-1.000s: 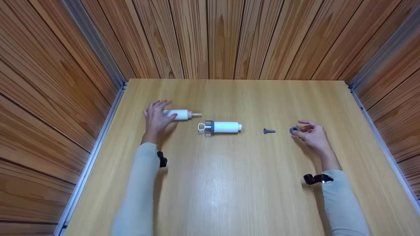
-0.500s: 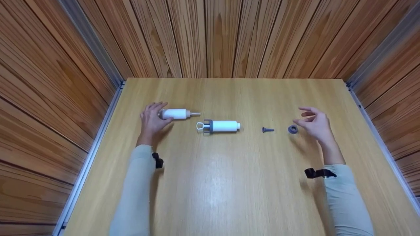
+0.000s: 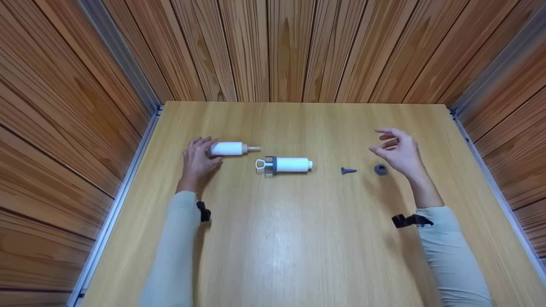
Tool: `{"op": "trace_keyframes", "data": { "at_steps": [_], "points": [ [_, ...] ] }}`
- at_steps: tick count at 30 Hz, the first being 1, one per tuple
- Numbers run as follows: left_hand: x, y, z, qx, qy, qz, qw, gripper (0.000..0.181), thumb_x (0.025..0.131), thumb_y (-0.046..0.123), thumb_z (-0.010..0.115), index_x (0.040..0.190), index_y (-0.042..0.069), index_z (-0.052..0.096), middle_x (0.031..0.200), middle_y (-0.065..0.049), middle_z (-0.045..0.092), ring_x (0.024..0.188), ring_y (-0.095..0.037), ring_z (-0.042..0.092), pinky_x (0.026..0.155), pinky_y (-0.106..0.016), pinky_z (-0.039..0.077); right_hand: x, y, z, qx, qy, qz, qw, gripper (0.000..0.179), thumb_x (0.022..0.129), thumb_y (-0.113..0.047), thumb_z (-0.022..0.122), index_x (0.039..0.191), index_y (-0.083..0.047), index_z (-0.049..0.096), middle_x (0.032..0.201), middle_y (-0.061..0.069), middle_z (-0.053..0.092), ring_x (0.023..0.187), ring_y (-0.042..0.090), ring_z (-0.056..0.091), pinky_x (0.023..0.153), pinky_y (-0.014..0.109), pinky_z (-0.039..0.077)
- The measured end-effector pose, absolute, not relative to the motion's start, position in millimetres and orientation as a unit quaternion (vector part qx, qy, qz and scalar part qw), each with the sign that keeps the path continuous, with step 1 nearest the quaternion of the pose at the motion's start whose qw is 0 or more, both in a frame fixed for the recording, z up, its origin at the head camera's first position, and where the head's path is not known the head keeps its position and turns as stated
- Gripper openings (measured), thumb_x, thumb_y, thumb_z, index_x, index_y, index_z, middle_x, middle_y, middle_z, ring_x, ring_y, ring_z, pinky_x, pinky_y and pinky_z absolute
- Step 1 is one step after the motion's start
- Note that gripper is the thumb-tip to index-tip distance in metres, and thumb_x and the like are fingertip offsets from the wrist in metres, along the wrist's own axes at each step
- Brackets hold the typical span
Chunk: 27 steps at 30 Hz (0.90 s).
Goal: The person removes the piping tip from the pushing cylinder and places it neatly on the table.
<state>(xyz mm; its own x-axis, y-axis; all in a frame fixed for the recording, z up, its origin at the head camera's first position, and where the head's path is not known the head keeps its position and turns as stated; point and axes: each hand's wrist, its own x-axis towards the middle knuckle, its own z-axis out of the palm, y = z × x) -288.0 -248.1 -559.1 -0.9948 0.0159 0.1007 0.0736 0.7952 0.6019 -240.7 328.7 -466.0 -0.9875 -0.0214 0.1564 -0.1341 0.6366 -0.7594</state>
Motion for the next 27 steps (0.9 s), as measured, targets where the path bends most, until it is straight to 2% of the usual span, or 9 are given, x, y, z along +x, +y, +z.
{"op": "trace_keyframes", "data": {
  "at_steps": [5, 8, 12, 16, 22, 27],
  "points": [
    [-289, -248, -561, -0.017, -0.945, -0.325, 0.042, 0.059, 0.099, 0.021, 0.088, 0.154, 0.013, 0.069, 0.170, -0.020, 0.056, 0.161, -0.046, 0.043, 0.131, -0.069, 0.030, -242, 318, -464, 0.060, -0.895, 0.436, 0.077, 0.052, 0.100, -0.011, 0.084, 0.149, -0.002, 0.069, 0.131, 0.022, 0.068, 0.099, -0.005, 0.063, 0.082, 0.005, 0.053],
    [-290, -247, -562, -0.009, -0.944, -0.326, 0.039, 0.055, 0.100, 0.022, 0.086, 0.152, 0.012, 0.071, 0.168, -0.020, 0.056, 0.160, -0.045, 0.044, 0.131, -0.068, 0.030, -242, 312, -466, 0.072, -0.891, 0.440, 0.086, 0.051, 0.100, -0.009, 0.084, 0.148, -0.001, 0.069, 0.132, 0.025, 0.070, 0.108, 0.007, 0.066, 0.089, 0.006, 0.053],
    [-291, -245, -563, 0.003, -0.944, -0.329, 0.032, 0.048, 0.103, 0.022, 0.083, 0.149, 0.011, 0.072, 0.165, -0.021, 0.057, 0.157, -0.045, 0.043, 0.129, -0.068, 0.031, -242, 307, -470, 0.080, -0.886, 0.447, 0.092, 0.050, 0.101, -0.008, 0.083, 0.148, 0.000, 0.069, 0.137, 0.028, 0.070, 0.123, 0.030, 0.067, 0.093, 0.008, 0.052],
    [-292, -243, -564, 0.010, -0.942, -0.335, 0.034, 0.046, 0.103, 0.021, 0.083, 0.146, 0.010, 0.073, 0.162, -0.021, 0.059, 0.157, -0.045, 0.044, 0.127, -0.067, 0.032, -241, 306, -473, 0.077, -0.884, 0.453, 0.090, 0.050, 0.101, -0.007, 0.083, 0.148, 0.001, 0.068, 0.142, 0.029, 0.068, 0.131, 0.040, 0.065, 0.093, 0.007, 0.050],
    [-291, -242, -565, 0.015, -0.942, -0.334, 0.038, 0.045, 0.103, 0.022, 0.083, 0.146, 0.011, 0.074, 0.162, -0.020, 0.059, 0.157, -0.044, 0.045, 0.127, -0.066, 0.033, -240, 304, -474, 0.079, -0.881, 0.459, 0.083, 0.049, 0.102, -0.007, 0.082, 0.148, 0.002, 0.068, 0.144, 0.029, 0.066, 0.132, 0.041, 0.065, 0.095, 0.006, 0.052],
    [-291, -242, -566, 0.018, -0.940, -0.338, 0.046, 0.044, 0.102, 0.021, 0.085, 0.144, 0.011, 0.075, 0.161, -0.019, 0.061, 0.155, -0.043, 0.047, 0.125, -0.064, 0.034, -239, 302, -473, 0.078, -0.882, 0.458, 0.084, 0.048, 0.102, -0.009, 0.082, 0.147, 0.000, 0.069, 0.143, 0.027, 0.067, 0.130, 0.035, 0.064, 0.095, 0.007, 0.051]
  ]
}}
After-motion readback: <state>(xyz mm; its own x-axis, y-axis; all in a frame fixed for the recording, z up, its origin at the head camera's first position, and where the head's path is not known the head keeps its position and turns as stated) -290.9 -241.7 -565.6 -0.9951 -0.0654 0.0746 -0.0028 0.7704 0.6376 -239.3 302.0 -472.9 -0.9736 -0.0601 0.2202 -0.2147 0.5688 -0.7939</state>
